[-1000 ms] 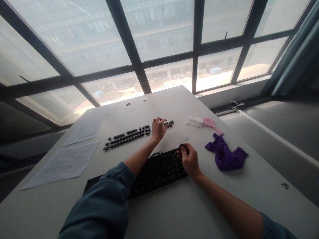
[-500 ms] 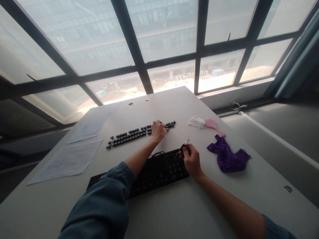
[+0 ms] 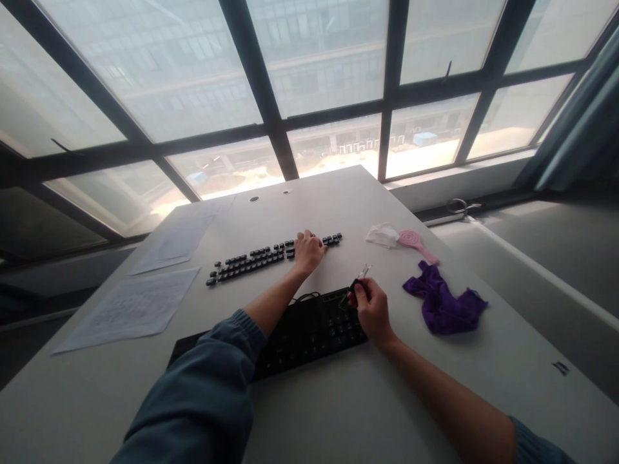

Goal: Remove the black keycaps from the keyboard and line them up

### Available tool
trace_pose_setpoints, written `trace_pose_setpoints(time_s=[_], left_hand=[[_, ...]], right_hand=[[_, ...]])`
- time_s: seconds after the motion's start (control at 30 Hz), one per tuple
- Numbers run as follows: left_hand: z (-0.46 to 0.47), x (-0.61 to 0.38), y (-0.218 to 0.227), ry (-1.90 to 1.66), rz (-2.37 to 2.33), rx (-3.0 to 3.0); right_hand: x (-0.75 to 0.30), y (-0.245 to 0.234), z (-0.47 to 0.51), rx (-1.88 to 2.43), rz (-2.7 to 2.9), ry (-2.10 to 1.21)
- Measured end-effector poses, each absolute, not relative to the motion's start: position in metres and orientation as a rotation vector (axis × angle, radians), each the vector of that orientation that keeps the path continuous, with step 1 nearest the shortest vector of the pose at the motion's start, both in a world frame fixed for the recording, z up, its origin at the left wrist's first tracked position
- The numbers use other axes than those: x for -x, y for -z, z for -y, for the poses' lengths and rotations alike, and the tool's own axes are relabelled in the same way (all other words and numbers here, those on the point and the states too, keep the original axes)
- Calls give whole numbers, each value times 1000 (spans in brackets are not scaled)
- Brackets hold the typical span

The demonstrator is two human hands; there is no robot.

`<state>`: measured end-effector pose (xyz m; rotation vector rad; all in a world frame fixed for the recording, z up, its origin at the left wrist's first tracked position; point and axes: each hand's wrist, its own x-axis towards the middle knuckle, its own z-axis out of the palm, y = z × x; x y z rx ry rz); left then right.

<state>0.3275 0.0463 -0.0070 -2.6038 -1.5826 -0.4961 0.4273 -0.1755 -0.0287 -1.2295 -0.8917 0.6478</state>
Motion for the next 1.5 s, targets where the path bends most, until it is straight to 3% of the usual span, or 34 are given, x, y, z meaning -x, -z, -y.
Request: trace_pose_setpoints(time_s=[1.13,1.5], left_hand=[[-43,-329,-1,337,1566,2505],[4,-314,-29,509,1420,2695]], right_hand=[[-426,30,175,1238,879,-678],[-429,30,172,1195,718,-667]])
